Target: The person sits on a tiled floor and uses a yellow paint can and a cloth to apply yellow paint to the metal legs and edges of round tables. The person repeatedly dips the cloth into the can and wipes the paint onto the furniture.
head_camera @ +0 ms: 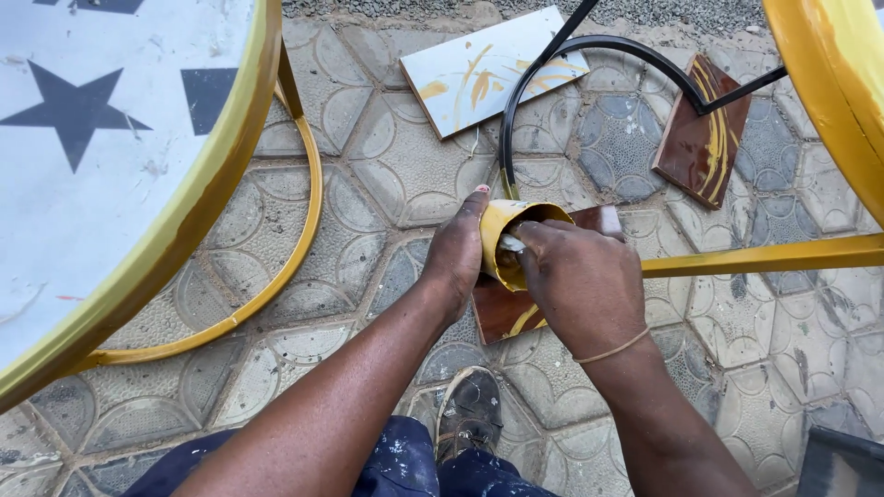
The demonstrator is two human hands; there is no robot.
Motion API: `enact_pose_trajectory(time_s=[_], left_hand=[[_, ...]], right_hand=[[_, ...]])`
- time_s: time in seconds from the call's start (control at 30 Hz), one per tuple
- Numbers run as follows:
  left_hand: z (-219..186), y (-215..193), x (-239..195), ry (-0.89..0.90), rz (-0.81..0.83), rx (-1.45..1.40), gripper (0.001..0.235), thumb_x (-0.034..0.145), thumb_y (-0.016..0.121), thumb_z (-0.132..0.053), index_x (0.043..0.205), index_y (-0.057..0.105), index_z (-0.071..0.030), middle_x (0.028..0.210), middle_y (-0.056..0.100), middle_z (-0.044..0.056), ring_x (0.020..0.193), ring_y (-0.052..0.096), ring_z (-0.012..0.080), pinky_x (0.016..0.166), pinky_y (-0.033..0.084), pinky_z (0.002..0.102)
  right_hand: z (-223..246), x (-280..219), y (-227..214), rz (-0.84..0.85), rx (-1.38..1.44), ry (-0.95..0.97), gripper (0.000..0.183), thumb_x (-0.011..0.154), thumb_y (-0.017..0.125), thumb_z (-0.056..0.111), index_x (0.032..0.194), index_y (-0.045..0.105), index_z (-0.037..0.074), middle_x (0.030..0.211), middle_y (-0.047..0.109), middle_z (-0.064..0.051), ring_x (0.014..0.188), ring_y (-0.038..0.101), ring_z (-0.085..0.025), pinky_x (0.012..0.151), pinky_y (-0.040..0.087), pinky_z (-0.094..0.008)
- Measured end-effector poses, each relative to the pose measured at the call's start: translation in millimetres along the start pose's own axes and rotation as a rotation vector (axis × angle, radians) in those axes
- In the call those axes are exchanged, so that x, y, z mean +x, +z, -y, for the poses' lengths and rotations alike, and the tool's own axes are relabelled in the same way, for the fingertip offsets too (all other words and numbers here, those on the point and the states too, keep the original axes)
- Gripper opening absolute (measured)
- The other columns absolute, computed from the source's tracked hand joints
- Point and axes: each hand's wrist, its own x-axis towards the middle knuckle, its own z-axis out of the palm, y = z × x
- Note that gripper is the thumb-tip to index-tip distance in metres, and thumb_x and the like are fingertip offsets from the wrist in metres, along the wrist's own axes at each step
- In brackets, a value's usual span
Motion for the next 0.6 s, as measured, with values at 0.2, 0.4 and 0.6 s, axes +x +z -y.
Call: enact_pose_trajectory(time_s=[0.2,0.4,0.6], left_hand=[[-7,1,-13,-0.019,-0.034,0.042,0.050,0.089,0.059,-0.053,0.099,0.071,-0.005,0.084,0.070,0.012,0.080,0.070,0.0207,0.080,0.058,0.037],[-8,4,-16,-0.026,-0.100,0.101,0.051,0.086,0.060,-0.056,0.095,0.071,-0.006,0.082,0.066,0.009,0.082,0.067,0.0205,0.081,0.054,0.034],[-1,9,-3,0.012,-0.115,0.146,0.059,0.079,0.063,-0.066,0.092,0.073,-0.009,0.081,0.066,0.009,0.083,0.068,0.0211,0.079,0.053,0.035]], right_hand=[[-2,2,-2,0.003,0.040,0.017,0.026,0.093,0.062,0.017,0.113,0.078,0.025,0.099,0.078,-0.005,0.090,0.075,-0.037,0.074,0.062,-0.055],[-18,-9,-13,0.097,0.962,0.270,0.021,0.088,0.069,0.004,0.107,0.075,0.000,0.082,0.066,-0.008,0.068,0.053,-0.012,0.052,0.044,-0.025],[-52,-15,21,0.071,1.412,0.434,0.032,0.084,0.057,0.009,0.113,0.064,-0.004,0.074,0.060,-0.010,0.042,0.045,-0.008,0.031,0.030,-0.019]])
